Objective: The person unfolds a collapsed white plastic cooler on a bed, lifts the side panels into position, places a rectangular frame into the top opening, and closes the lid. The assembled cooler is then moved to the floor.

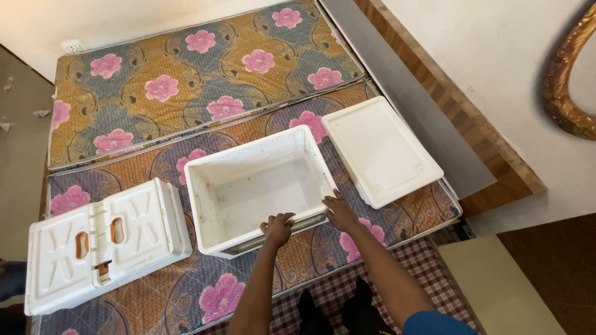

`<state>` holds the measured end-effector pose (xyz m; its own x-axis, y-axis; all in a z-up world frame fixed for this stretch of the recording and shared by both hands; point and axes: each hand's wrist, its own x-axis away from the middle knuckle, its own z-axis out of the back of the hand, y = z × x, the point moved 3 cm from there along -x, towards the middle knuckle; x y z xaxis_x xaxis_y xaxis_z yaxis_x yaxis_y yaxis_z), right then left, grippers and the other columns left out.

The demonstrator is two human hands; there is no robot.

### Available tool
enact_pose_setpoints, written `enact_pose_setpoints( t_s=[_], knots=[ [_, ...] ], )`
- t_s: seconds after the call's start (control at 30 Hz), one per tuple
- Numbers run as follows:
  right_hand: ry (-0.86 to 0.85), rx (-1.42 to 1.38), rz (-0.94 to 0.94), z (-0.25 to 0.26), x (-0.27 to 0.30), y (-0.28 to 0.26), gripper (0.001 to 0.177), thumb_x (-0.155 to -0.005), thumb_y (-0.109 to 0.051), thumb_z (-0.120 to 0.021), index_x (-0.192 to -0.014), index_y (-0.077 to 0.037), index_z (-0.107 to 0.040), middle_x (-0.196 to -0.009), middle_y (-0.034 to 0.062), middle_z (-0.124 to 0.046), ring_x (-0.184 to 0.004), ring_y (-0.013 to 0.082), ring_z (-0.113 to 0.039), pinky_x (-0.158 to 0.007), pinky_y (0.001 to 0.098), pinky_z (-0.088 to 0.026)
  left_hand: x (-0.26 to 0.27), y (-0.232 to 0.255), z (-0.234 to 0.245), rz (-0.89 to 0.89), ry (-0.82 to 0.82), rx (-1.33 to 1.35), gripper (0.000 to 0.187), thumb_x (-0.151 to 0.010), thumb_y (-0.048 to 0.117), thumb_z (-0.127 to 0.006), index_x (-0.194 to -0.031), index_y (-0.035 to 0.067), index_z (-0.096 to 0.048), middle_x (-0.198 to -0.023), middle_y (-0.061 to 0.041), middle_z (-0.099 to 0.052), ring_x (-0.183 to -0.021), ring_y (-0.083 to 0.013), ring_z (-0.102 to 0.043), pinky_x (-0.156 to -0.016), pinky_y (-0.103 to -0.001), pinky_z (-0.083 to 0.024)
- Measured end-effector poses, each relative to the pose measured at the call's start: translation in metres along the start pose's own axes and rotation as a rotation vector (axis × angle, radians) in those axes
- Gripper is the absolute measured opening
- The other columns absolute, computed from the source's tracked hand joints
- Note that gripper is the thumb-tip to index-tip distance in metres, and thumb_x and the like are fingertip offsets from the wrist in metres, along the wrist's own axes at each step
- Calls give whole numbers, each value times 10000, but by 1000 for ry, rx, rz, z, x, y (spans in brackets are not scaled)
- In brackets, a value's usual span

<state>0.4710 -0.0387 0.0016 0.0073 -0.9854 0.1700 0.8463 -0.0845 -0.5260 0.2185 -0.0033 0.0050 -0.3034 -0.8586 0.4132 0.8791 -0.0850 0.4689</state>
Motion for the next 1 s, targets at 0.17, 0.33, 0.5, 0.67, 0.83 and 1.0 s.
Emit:
enact_pose_setpoints(
  t_s=[0.17,0.33,0.5,0.67,0.83,1.0],
  knots=[
    [-10,-19,-13,-3,1,2,464,-1003,-242,-538,-1455,-139,-530,-1596,48,-426,-1583,277,-106,-1259,471,-205,-5,0,-4,21,2,-41,318,-1042,371,-508,-1330,352,-641,-1330,40,-632,-1315,-213,-482,-1126,-573,-229],
    [8,-22,6,-6,-1,4,476,-988,-219,-546,-1457,-136,-541,-1594,57,-435,-1585,281,-122,-1261,465,-221,-5,-1,-1,13,5,-43,317,-1040,385,-509,-1325,361,-647,-1325,40,-635,-1308,-217,-488,-1119,-576,-237],
    [16,-13,27,-5,0,2,511,-965,-238,-587,-1462,-127,-533,-1595,67,-433,-1581,299,-123,-1261,467,-228,-2,1,2,4,9,-23,314,-1033,386,-517,-1315,385,-656,-1319,39,-636,-1305,-228,-485,-1112,-572,-235],
    [14,-22,29,1,4,-4,584,-911,-258,-663,-1462,-124,-523,-1594,70,-421,-1568,309,-117,-1259,477,-222,-2,1,6,28,-3,16,310,-1008,414,-551,-1289,404,-683,-1324,30,-640,-1305,-226,-492,-1118,-546,-236],
    [35,-172,41,3,14,-1,582,-908,-240,-700,-1453,-119,-534,-1604,72,-413,-1557,298,-155,-1242,477,-215,-3,1,12,107,12,141,363,-870,441,-707,-1222,359,-734,-1339,59,-663,-1337,-206,-490,-1167,-499,-204],
    [317,-638,-39,9,31,29,437,-930,-111,-669,-1364,-83,-630,-1487,113,-583,-1443,265,-477,-1175,375,-414,6,36,18,-100,409,420,400,-843,351,-701,-1211,195,-701,-1301,-51,-650,-1256,-304,-517,-1105,-512,-334]
  ],
)
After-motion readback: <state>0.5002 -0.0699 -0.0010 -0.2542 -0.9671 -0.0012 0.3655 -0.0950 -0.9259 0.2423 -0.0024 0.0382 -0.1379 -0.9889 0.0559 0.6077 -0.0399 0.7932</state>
